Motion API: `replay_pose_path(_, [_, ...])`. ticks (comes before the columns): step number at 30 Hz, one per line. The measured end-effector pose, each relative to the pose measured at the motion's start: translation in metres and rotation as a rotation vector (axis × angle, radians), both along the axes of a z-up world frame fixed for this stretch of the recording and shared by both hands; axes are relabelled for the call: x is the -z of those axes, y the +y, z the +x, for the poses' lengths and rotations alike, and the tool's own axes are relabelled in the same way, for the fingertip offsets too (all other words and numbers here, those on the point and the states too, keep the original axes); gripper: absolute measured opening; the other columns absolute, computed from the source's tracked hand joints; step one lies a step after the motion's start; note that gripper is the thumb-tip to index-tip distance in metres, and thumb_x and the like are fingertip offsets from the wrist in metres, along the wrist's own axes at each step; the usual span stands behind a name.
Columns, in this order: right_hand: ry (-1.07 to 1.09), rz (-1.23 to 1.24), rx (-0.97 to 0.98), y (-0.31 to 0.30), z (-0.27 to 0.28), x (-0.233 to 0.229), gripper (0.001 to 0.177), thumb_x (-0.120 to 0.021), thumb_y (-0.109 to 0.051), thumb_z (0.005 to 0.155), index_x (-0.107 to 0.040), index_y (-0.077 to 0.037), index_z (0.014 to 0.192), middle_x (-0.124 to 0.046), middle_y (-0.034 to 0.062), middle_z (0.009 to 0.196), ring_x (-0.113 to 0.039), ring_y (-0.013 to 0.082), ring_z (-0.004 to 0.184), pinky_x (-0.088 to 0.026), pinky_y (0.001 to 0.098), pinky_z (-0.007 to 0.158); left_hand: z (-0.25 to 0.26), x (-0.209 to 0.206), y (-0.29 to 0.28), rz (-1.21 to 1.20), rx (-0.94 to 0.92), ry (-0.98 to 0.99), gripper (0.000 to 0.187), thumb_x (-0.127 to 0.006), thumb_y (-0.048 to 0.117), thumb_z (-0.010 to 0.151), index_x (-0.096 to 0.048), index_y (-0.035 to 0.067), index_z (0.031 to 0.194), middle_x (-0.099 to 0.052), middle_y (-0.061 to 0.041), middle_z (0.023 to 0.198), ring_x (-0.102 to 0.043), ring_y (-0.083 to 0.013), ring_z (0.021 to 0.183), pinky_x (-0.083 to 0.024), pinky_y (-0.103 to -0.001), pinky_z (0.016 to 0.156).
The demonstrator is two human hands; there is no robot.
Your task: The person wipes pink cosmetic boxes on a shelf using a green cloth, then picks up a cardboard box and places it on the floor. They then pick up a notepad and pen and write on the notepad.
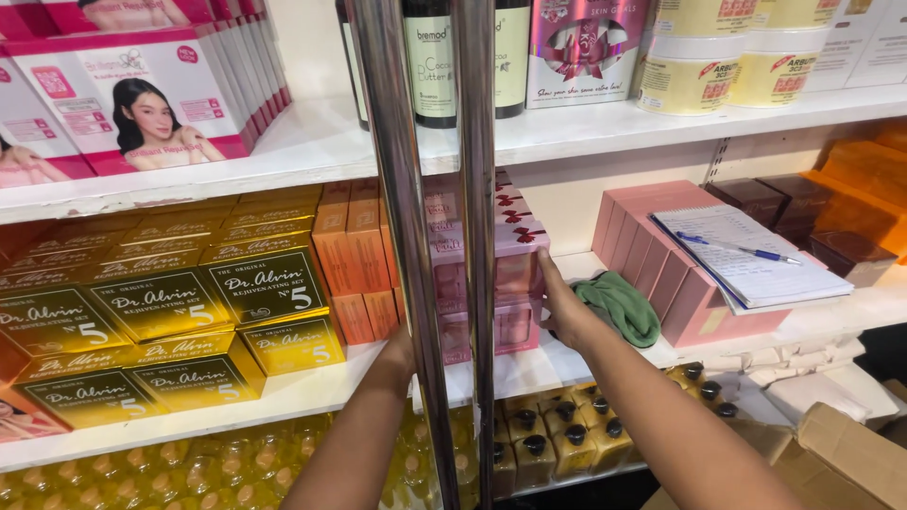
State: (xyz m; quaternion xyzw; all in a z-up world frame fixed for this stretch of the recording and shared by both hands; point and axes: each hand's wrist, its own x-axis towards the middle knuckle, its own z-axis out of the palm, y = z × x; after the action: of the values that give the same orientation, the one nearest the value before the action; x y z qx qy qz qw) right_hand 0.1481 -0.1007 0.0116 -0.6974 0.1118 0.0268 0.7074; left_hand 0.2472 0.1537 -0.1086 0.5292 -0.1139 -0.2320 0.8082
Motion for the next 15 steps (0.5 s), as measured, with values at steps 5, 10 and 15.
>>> replay_pose_path(5, [0.023, 0.035, -0.017, -0.003, 0.0, -0.014, 0.113, -0.029, -0.093, 0.073, -0.022, -0.026, 0.163, -0.034, 0.0149, 0.164, -0.028, 0.0405, 0.152, -0.017, 0.0684, 0.119, -0.006, -0.021, 0.002, 0.061, -0.114, 0.073, 0.064, -0.055, 0.061, 0.093, -0.061, 0.011, 0.132, -0.067, -0.008, 0.122, -0.068, -0.023, 0.104, -0.061, -0.04, 0.089])
replay_pose_path(10, [0.039, 0.044, 0.021, -0.007, 0.019, 0.003, 0.114, -0.03, -0.094, 0.073, -0.025, -0.023, 0.163, -0.031, 0.0122, 0.166, -0.025, 0.0399, 0.153, -0.02, 0.0693, 0.119, -0.009, -0.025, 0.002, 0.049, -0.055, 0.054, 0.063, -0.052, 0.061, 0.094, -0.06, 0.011, 0.131, -0.065, -0.008, 0.122, -0.067, -0.0246, 0.103, -0.06, -0.043, 0.09])
replay_pose_path(15, [0.032, 0.032, -0.013, -0.002, 0.003, -0.01, 0.112, -0.027, -0.092, 0.072, -0.024, -0.027, 0.163, -0.032, 0.0103, 0.167, -0.024, 0.0394, 0.153, -0.015, 0.0677, 0.119, 0.001, -0.015, 0.005, 0.009, -0.055, -0.004, 0.067, -0.05, 0.063, 0.094, -0.065, 0.006, 0.124, -0.07, -0.011, 0.11, -0.07, -0.0251, 0.092, -0.061, -0.044, 0.083])
